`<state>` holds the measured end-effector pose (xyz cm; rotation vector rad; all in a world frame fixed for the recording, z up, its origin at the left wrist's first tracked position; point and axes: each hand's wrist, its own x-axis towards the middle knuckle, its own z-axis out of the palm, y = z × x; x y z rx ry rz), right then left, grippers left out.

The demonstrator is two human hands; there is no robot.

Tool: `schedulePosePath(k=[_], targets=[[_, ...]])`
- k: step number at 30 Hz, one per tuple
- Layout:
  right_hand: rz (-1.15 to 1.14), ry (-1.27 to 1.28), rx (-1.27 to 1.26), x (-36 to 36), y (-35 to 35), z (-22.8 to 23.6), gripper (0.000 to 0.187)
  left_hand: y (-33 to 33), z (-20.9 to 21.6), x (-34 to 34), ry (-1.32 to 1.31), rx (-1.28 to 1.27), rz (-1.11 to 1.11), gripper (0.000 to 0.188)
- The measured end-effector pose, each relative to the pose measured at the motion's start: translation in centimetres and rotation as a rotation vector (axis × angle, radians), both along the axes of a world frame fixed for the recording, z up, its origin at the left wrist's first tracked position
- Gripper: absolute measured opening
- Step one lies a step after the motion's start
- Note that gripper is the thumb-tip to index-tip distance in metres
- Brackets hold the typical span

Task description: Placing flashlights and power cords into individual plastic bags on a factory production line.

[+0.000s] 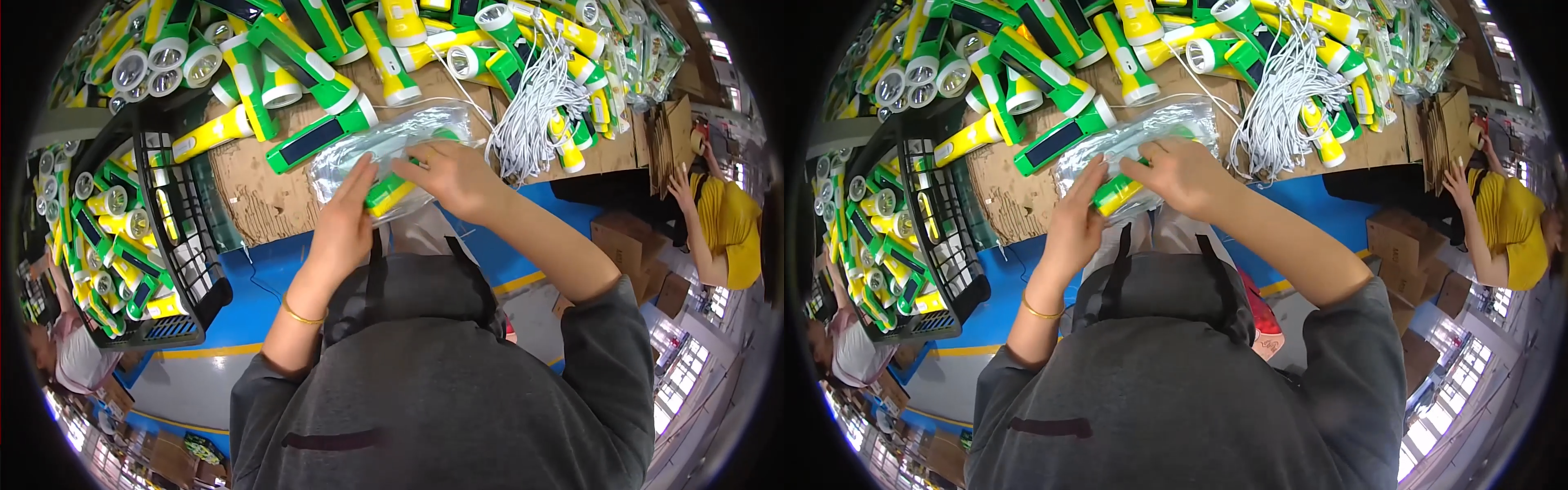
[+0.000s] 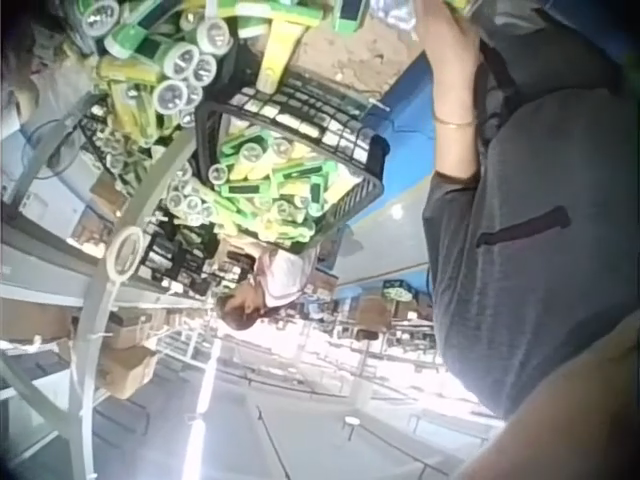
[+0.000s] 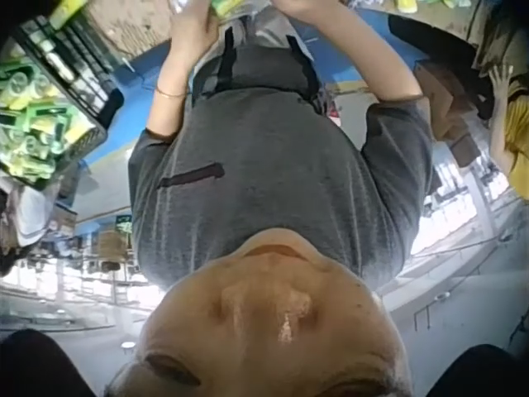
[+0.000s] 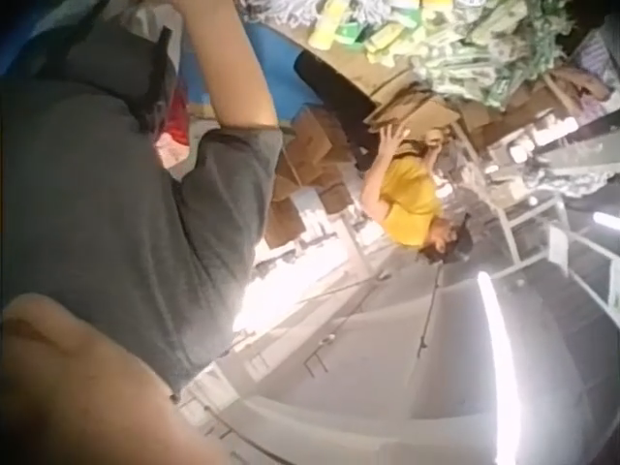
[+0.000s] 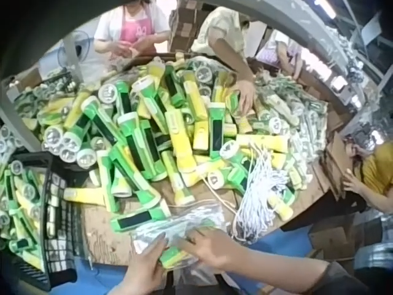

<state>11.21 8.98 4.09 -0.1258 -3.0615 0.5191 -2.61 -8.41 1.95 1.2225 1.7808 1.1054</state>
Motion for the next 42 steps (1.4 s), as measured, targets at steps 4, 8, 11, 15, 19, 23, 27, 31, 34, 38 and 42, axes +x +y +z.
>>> schedulePosePath(k=[4, 8, 11, 15, 19, 23, 27, 31, 34, 38, 42], targets=[[-0.091, -0.328, 0.194, 0.1, -0.6, -2.8, 0.033, 1.5, 0.6, 1.5, 0.177, 0.068, -0.036, 0.067], [-0.34, 0.348, -0.229, 0.4, 1.3, -1.0, 0.019, 1.4, -1.3, 0.1, 0.271, 0.078, 0.068, 0.05], [-0.721, 0.268, 0.005, -0.5, 7.5, -4.1, 0.015, 1.8, -1.2, 0.5, 0.205, 0.078, 0.112, 0.043], [-0.633, 0.208, -0.025, -1.0, 8.8, -3.4, 0.012, 2.7, -1.1, 0.7, 0.126, 0.054, 0.1, 0.041], [-0.591, 0.588, -0.211, -4.0, 4.9, 2.8, 0.021, 2.0, -1.3, 0.4, 0.031, -0.068, 0.149, 0.045], [-0.228, 0.866, -0.562, -5.3, 0.8, 7.7, 0.029, 2.6, -2.6, -0.2, 0.086, -0.015, 0.136, 0.048], [-0.415, 0.401, -1.235, -3.0, -1.0, 1.2, 0.025, 3.2, -3.3, -1.0, -0.144, -0.066, 0.13, 0.054], [-0.559, -0.057, -1.335, 1.7, 0.9, -3.3, 0.013, 3.0, -4.1, -1.9, -0.405, -0.141, 0.147, 0.055], [-0.021, -0.003, -0.511, 3.1, 2.3, -3.5, 0.009, 3.3, -3.5, -1.3, -0.468, -0.14, 0.133, 0.053], [0.117, -0.449, 0.051, 3.2, 2.7, -0.2, 0.01, 4.3, -1.9, -0.2, -0.614, -0.155, 0.132, 0.054], [0.236, -0.933, 0.474, 2.0, 2.4, 1.1, 0.011, 5.0, -0.3, 1.3, -0.36, -0.108, 0.04, 0.052]])
